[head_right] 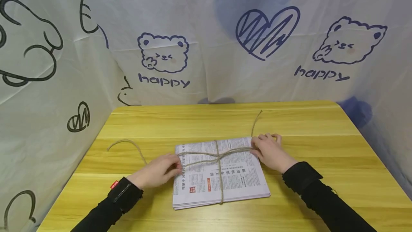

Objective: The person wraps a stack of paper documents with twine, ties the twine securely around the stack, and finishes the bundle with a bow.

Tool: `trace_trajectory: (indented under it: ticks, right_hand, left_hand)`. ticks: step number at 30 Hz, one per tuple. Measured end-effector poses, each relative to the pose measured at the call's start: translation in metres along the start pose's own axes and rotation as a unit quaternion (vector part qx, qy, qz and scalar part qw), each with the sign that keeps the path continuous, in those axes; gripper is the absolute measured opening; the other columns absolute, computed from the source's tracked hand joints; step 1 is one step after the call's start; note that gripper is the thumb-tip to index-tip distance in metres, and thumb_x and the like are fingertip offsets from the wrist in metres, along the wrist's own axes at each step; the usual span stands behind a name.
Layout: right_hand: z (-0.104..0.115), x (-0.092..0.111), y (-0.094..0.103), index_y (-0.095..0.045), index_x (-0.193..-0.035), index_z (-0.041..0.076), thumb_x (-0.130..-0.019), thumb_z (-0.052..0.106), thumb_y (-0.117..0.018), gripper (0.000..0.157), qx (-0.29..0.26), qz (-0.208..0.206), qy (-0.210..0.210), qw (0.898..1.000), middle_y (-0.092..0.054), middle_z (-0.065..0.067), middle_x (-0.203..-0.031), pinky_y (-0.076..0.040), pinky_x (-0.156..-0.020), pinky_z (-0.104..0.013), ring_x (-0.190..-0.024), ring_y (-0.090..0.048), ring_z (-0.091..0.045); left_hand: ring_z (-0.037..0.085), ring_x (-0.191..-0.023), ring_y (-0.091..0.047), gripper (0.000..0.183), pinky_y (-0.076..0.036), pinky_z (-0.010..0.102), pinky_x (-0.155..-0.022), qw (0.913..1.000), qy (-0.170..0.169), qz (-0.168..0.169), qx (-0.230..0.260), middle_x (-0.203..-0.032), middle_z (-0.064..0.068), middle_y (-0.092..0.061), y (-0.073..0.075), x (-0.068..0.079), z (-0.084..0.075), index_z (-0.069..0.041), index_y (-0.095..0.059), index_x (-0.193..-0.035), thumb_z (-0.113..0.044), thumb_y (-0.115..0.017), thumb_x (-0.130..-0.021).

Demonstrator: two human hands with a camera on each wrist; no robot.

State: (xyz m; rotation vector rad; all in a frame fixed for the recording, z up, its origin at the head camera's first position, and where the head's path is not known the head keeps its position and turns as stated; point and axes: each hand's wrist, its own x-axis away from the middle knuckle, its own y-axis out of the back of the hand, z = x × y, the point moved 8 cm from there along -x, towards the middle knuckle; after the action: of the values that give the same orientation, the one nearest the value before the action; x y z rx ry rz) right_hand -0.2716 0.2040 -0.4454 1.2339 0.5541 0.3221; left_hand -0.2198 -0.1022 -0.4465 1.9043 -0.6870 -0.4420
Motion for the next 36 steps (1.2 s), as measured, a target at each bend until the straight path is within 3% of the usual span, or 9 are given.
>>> trace_trajectory:
  ticks: [2,4,7,9,13,18,27,31,36]
  right_hand:
    - [0.000,0.001,0.005,-0.064,-0.087,0.017,-0.086,0.017,-0.070,0.005,0.016,-0.025,0.008,1.000,-0.054,-0.008,-0.099,-0.021,-0.088,-0.064,-0.096,-0.044,-0.035]
    - [0.001,0.001,0.009,-0.063,-0.081,0.018,-0.086,0.013,-0.070,0.009,0.028,-0.046,0.014,0.998,-0.050,-0.015,-0.108,-0.020,-0.089,-0.065,-0.104,-0.040,-0.039]
    - [0.004,0.003,0.012,-0.063,-0.094,0.013,-0.088,0.014,-0.067,0.008,0.016,-0.055,0.027,0.998,-0.044,-0.022,-0.128,-0.021,-0.092,-0.066,-0.118,-0.034,-0.044]
    - [0.007,0.003,0.009,-0.060,-0.108,0.010,-0.090,0.020,-0.065,0.021,-0.004,-0.043,0.041,0.998,-0.046,-0.019,-0.129,-0.027,-0.094,-0.062,-0.119,-0.038,-0.040]
    - [0.014,0.005,-0.001,-0.057,-0.117,0.009,-0.090,0.028,-0.065,0.034,-0.046,-0.001,0.070,0.996,-0.056,-0.005,-0.109,-0.041,-0.086,-0.048,-0.098,-0.051,-0.023]
    - [0.017,0.010,-0.010,-0.057,-0.100,0.013,-0.088,0.020,-0.068,0.017,-0.062,0.008,0.079,0.995,-0.051,0.006,-0.086,-0.043,-0.067,-0.032,-0.073,-0.046,-0.009]
    - [0.015,0.020,-0.012,-0.052,-0.086,0.017,-0.091,0.012,-0.063,0.014,-0.111,0.034,0.058,0.992,-0.043,0.007,-0.076,-0.035,-0.059,-0.025,-0.066,-0.040,-0.008]
    - [0.015,0.023,-0.011,-0.051,-0.086,0.017,-0.087,0.023,-0.069,0.019,-0.130,0.076,0.052,0.987,-0.044,0.004,-0.077,-0.034,-0.059,-0.025,-0.067,-0.040,-0.009]
    - [0.015,0.030,-0.011,-0.052,-0.087,0.015,-0.071,0.035,-0.081,0.039,-0.156,0.133,0.035,0.978,-0.046,0.000,-0.081,-0.037,-0.060,-0.024,-0.069,-0.043,-0.012]
  left_hand:
    - [0.007,-0.067,-0.047,0.008,-0.041,0.025,-0.060,0.9987,0.020,-0.007,0.047,-0.077,-0.008,-0.050,0.003,0.001,0.005,-0.020,-0.054,-0.089,-0.023,-0.055,-0.097]
    - [0.007,-0.061,-0.045,0.008,-0.038,0.023,-0.054,0.9957,0.039,-0.015,0.083,-0.072,-0.007,-0.050,0.006,0.003,0.011,-0.019,-0.056,-0.093,-0.024,-0.052,-0.098]
    - [0.006,-0.057,-0.043,0.011,-0.036,0.022,-0.051,0.9937,0.057,-0.027,0.093,-0.069,-0.008,-0.049,0.006,0.004,0.017,-0.019,-0.059,-0.098,-0.029,-0.052,-0.098]
    - [0.005,-0.055,-0.043,0.018,-0.036,0.022,-0.049,0.9945,0.062,-0.021,0.082,-0.067,-0.008,-0.049,0.002,0.003,0.018,-0.020,-0.058,-0.101,-0.037,-0.057,-0.095]
    - [0.005,-0.053,-0.044,0.052,-0.035,0.021,-0.047,0.9967,0.061,-0.006,0.054,-0.065,-0.007,-0.050,-0.009,-0.001,0.018,-0.017,-0.049,-0.111,-0.052,-0.070,-0.078]
    - [0.009,-0.057,-0.049,0.095,-0.040,0.025,-0.049,0.9937,0.101,-0.032,0.037,-0.072,-0.005,-0.054,-0.007,-0.011,0.025,-0.008,-0.034,-0.131,-0.054,-0.080,-0.063]
    - [0.013,-0.070,-0.048,0.058,-0.042,0.029,-0.061,0.9873,0.149,-0.053,0.014,-0.082,-0.004,-0.053,-0.003,-0.009,0.033,-0.017,-0.055,-0.093,-0.056,-0.081,-0.060]
    - [0.015,-0.081,-0.054,0.075,-0.048,0.033,-0.073,0.9892,0.138,-0.050,0.007,-0.096,-0.001,-0.058,-0.001,0.002,0.027,-0.012,-0.059,-0.103,-0.061,-0.082,-0.051]
    - [0.022,-0.099,-0.059,0.099,-0.048,0.041,-0.087,0.9935,0.112,-0.015,0.014,-0.110,0.004,-0.062,-0.004,0.011,0.016,-0.009,-0.055,-0.116,-0.063,-0.083,-0.037]
